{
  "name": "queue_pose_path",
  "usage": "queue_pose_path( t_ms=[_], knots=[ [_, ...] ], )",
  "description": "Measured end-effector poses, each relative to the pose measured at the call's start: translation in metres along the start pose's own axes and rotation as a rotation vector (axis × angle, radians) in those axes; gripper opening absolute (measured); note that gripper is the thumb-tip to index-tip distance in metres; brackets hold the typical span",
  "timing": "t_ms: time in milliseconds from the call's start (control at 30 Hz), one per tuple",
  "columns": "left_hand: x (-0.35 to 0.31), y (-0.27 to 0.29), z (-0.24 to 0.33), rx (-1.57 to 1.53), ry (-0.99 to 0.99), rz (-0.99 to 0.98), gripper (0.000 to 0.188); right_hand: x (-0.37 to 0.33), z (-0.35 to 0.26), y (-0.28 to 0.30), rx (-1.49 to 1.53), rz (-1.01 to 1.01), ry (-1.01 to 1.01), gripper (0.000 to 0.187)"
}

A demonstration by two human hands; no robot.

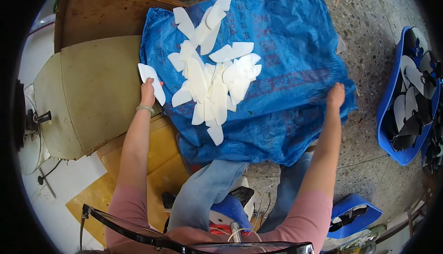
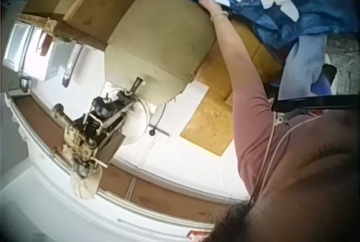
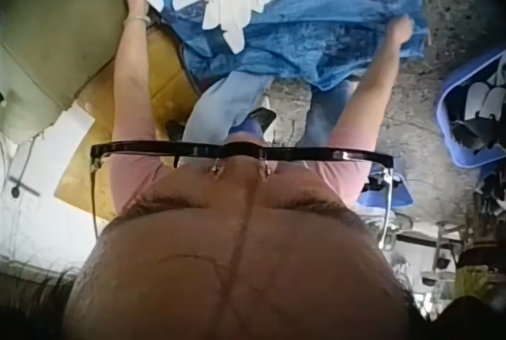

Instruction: The person removes a rubber band from a stack of shoe components, carries them to a gluing machine, and feeds each piece through the roller before dropping them onto a tarp.

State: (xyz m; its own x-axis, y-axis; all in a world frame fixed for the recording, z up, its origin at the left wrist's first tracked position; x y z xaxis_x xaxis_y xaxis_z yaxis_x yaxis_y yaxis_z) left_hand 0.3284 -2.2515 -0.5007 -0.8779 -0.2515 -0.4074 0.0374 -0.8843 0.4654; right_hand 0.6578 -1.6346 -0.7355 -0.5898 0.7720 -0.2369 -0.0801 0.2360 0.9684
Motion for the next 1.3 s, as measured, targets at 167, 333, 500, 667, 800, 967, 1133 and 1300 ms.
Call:
queue_pose_path(
  t_ms=[167, 333, 500, 667, 800, 967, 1133, 1300],
  knots=[
    [0.005, -0.056, 0.013, -0.135, -0.027, -0.110, 0.044, 0.009, 0.090, 0.044, -0.039, 0.197, -0.026, 0.018],
    [-0.009, -0.095, 0.016, -0.006, 0.041, -0.217, 0.050, -0.020, 0.124, 0.056, -0.057, -0.044, -0.208, 0.024],
    [-0.013, -0.070, 0.025, -0.027, 0.042, -0.232, 0.048, -0.063, -0.005, 0.109, 0.085, 0.094, 0.031, 0.036],
    [-0.010, -0.040, 0.042, -0.029, 0.061, -0.236, 0.048, -0.113, -0.209, 0.129, 0.585, -0.030, 0.507, 0.020],
    [-0.009, -0.053, 0.063, 0.202, -0.164, -0.134, 0.044, -0.196, -0.326, 0.139, 1.061, -0.455, 0.486, 0.014],
    [-0.023, -0.127, 0.128, 0.890, -1.099, -0.507, 0.034, -0.299, -0.359, 0.159, 1.154, -0.686, 0.445, 0.017],
    [0.127, -0.116, 0.110, 1.294, -0.774, -0.353, 0.034, -0.376, -0.308, 0.148, 1.119, -0.810, 0.305, 0.017],
    [0.135, -0.066, 0.137, 1.259, -0.609, -0.021, 0.034, -0.376, -0.276, 0.145, 0.990, -0.812, 0.155, 0.017]
  ],
)
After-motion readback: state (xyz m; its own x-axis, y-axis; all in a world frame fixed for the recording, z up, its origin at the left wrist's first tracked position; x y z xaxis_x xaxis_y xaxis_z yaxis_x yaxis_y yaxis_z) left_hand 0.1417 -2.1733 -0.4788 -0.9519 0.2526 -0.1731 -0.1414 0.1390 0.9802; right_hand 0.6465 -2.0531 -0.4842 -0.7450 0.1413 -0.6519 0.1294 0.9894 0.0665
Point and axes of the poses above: each hand's wrist, its own x-axis towards the middle knuckle, its own y-axis out of the back of the hand, z = x × y, the point moved 4 cm from there along x, towards the middle knuckle, and after that the axes turned 5 degrees about -y, right-handed, at the moved point
